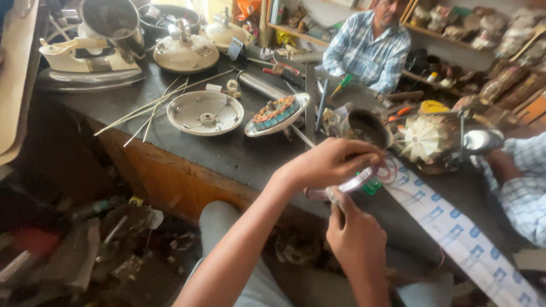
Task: The person uses a screwdriver to scrape or clean the surface of a circular electronic component, likely a motor stator, held in their left hand. The task involves repetitive scraping motions along the component's edge while seated at a cluttered workbench.
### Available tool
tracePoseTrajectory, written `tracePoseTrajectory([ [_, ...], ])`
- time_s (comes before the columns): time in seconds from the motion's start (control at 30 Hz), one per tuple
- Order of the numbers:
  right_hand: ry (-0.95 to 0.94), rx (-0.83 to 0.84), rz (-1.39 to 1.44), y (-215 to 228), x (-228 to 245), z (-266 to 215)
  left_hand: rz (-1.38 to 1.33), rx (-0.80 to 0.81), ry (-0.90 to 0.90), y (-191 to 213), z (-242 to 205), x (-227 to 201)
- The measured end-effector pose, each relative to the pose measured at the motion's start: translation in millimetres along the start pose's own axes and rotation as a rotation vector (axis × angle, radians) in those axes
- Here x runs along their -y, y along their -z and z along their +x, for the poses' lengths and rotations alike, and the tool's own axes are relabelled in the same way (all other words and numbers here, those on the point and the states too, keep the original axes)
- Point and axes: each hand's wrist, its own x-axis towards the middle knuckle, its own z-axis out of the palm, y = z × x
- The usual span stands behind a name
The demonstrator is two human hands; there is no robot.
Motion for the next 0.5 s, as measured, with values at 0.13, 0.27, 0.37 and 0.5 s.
tracePoseTrajectory([
  [0.13,-0.022,0.033,-0.037,-4.8,1.4,7.2,0.006,0.008,0.04,-3.3,-1.0,-3.2],
  [0.27,0.067,-0.034,-0.015,-13.0,-5.6,2.1,0.015,-0.017,0.013,-4.8,0.9,-1.2],
  [0.37,0.068,-0.023,-0.001,-11.8,-8.0,-1.3,0.038,-0.008,0.01,-4.1,1.4,-0.9],
  [0.5,0.023,-0.011,-0.092,-12.5,-9.1,8.7,0.026,0.01,0.029,-6.3,1.8,-1.5],
])
